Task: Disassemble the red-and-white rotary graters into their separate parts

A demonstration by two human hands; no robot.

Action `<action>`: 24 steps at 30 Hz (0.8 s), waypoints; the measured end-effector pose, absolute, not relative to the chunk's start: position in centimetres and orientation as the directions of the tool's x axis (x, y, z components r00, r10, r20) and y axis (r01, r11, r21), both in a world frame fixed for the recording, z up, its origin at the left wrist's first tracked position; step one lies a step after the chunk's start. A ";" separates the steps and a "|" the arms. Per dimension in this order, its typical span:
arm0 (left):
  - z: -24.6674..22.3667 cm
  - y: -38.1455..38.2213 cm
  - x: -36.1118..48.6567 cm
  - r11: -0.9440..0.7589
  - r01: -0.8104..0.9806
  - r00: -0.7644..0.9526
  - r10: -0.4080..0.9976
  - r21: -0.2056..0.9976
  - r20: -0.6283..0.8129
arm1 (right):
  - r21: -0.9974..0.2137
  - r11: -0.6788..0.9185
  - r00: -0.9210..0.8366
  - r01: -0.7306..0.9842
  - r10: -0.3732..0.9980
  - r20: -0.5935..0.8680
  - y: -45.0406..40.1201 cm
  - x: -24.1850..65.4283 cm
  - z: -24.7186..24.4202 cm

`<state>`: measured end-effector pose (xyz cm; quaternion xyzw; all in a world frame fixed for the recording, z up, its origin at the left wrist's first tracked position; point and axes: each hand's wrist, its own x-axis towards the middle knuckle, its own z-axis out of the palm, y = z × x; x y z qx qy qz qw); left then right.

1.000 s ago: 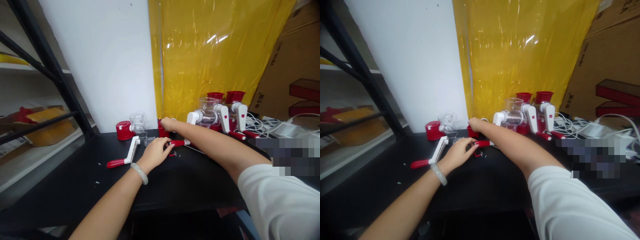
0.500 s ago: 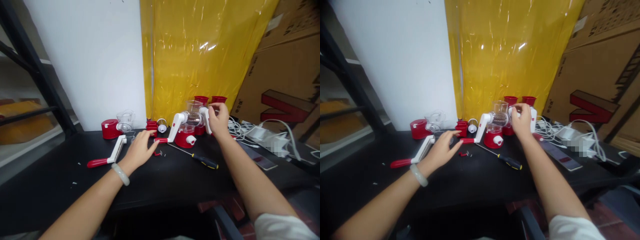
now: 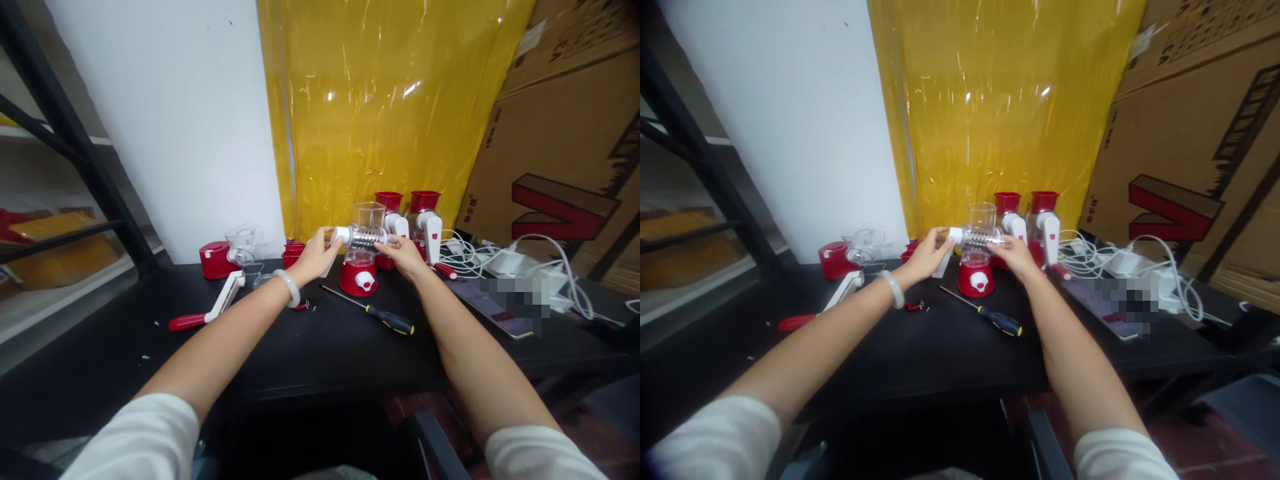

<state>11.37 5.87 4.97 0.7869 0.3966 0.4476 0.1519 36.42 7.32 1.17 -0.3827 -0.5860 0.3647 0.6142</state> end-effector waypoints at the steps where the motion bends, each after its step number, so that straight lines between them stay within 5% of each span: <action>1: 5.0 6.6 12.2 -0.614 0.485 0.248 0.780 0.623 0.575 | -0.900 0.435 0.024 -0.025 0.900 0.435 7.2 36.5 1.1; 6: 4.8 8.6 15.0 -0.624 0.461 0.154 0.757 0.632 0.635 | -0.897 0.427 -0.082 -0.118 0.896 0.437 7.0 36.0 1.2; 13: 4.8 9.7 14.6 -0.709 0.475 0.253 0.678 0.521 0.691 | -0.881 0.461 -0.013 -0.103 0.885 0.465 6.9 35.6 1.1; 24: 4.1 9.2 15.4 -0.637 0.472 0.038 0.705 0.609 0.708 | -0.876 0.482 0.051 -0.022 0.875 0.481 6.5 34.9 1.4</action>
